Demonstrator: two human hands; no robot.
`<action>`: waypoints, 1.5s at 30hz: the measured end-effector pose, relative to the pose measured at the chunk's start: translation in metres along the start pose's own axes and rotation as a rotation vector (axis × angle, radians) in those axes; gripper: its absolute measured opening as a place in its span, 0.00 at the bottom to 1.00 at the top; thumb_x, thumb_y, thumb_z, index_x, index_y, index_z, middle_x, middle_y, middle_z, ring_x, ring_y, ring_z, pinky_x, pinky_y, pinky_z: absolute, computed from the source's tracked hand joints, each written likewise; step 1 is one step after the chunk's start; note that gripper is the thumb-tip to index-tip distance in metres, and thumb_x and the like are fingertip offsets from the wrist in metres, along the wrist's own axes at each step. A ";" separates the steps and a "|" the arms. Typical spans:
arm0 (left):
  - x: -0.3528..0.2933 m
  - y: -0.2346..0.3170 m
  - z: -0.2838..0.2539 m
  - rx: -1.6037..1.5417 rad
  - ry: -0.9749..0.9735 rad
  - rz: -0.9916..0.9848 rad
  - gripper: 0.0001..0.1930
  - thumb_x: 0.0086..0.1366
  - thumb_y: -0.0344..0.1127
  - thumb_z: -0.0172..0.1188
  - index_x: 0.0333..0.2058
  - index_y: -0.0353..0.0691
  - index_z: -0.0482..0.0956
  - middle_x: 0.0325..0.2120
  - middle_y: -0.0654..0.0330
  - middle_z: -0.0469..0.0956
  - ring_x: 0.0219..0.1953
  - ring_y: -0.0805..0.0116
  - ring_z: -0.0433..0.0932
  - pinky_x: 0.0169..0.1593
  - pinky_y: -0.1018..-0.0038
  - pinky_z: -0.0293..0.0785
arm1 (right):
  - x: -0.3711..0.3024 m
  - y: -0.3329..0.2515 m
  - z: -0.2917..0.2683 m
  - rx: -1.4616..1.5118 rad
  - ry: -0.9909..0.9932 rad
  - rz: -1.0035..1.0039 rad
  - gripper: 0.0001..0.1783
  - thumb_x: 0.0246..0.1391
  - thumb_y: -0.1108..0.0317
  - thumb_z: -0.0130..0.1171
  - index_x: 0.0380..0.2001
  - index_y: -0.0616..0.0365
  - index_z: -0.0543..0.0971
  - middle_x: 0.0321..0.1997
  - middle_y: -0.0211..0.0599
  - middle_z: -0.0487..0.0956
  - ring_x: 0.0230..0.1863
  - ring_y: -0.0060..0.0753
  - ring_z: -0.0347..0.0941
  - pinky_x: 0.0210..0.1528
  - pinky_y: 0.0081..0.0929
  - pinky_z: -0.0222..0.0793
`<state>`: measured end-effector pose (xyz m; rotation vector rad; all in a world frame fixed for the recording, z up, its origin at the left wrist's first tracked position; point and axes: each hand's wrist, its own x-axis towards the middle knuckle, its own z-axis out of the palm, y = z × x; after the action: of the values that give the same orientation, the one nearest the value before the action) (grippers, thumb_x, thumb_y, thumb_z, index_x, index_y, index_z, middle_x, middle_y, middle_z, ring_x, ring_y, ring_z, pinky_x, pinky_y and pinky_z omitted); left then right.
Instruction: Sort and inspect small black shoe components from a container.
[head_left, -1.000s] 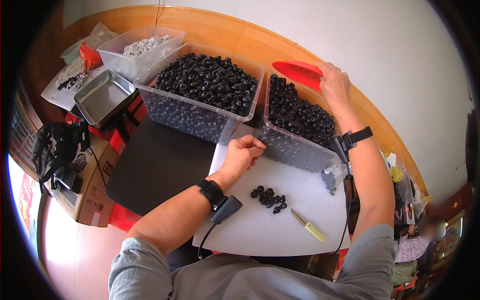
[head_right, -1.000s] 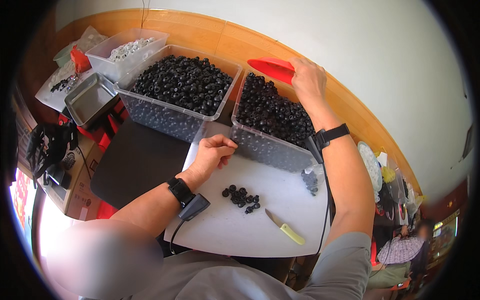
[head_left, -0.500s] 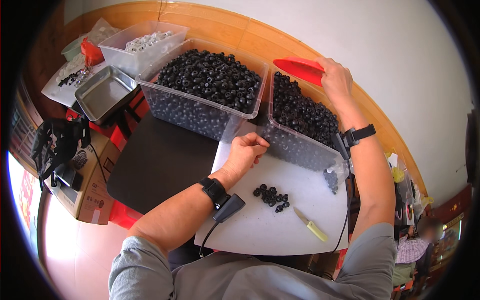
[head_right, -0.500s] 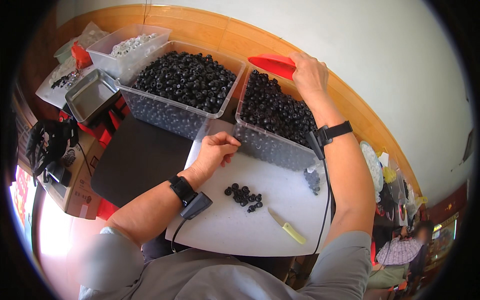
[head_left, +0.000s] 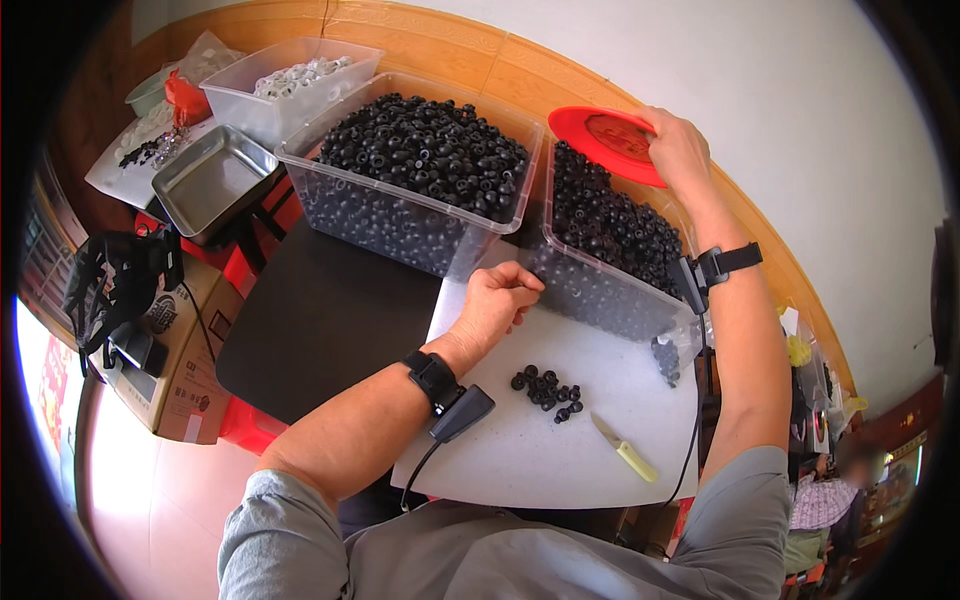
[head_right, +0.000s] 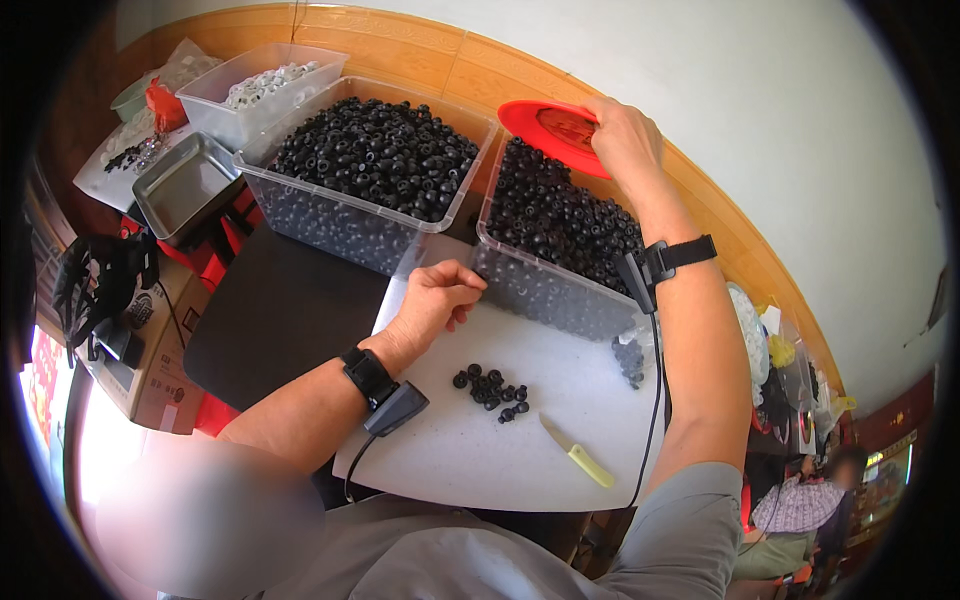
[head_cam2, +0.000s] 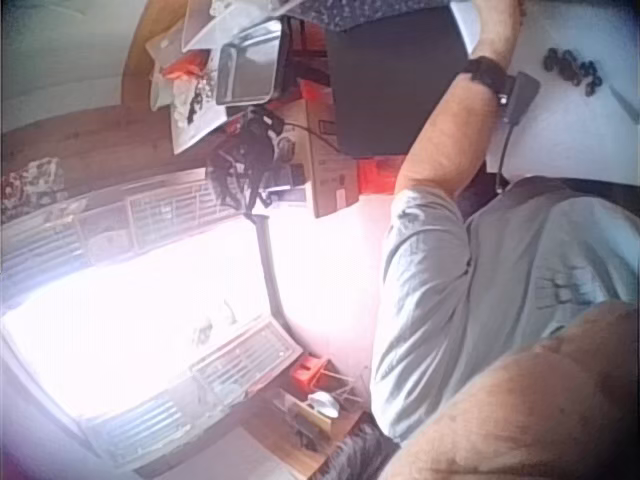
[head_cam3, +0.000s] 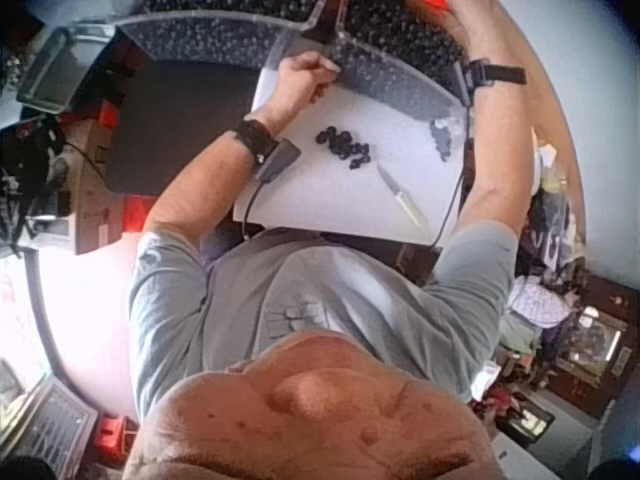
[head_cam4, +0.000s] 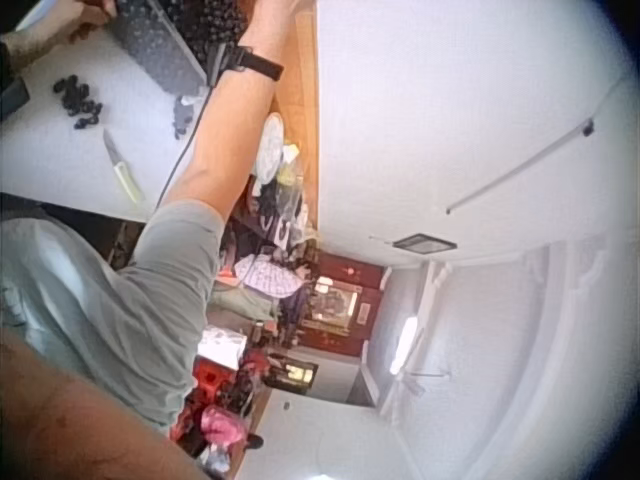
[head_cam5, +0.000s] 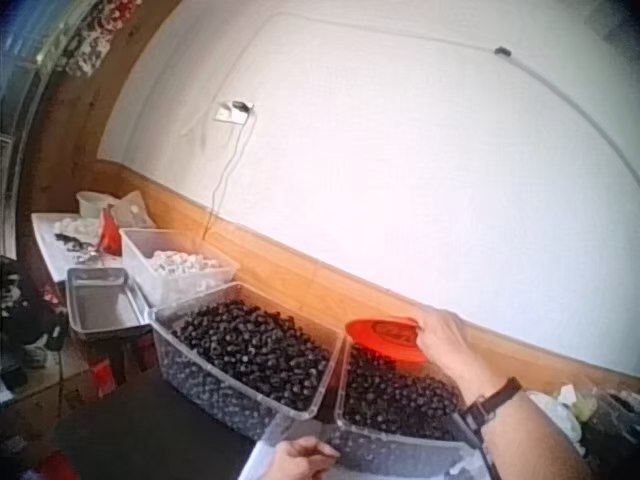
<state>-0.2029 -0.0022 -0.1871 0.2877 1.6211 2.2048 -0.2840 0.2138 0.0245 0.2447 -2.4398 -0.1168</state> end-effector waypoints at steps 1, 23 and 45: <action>0.000 0.000 -0.001 -0.008 0.003 -0.002 0.03 0.59 0.28 0.61 0.32 0.39 0.81 0.21 0.66 0.76 0.21 0.78 0.74 0.22 0.80 0.66 | 0.001 -0.007 -0.004 0.001 -0.001 0.001 0.18 0.49 0.77 0.50 0.40 0.50 0.84 0.40 0.42 0.84 0.41 0.51 0.79 0.42 0.44 0.73; 0.001 -0.002 -0.002 -0.001 -0.017 0.014 0.04 0.57 0.26 0.60 0.32 0.39 0.80 0.21 0.64 0.76 0.20 0.76 0.74 0.20 0.79 0.66 | -0.047 -0.001 -0.045 0.122 -0.303 -0.222 0.14 0.40 0.80 0.52 0.31 0.56 0.82 0.33 0.45 0.82 0.38 0.53 0.77 0.37 0.43 0.70; 0.003 -0.006 -0.002 0.042 -0.014 0.015 0.06 0.58 0.24 0.58 0.34 0.37 0.81 0.23 0.64 0.78 0.22 0.77 0.73 0.22 0.80 0.67 | -0.085 0.081 -0.048 -0.015 0.245 0.248 0.12 0.57 0.63 0.61 0.45 0.46 0.82 0.45 0.37 0.82 0.45 0.49 0.79 0.45 0.43 0.73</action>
<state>-0.2056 -0.0009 -0.1939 0.3270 1.6645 2.1767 -0.2009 0.3095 0.0206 -0.0496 -2.2034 0.0046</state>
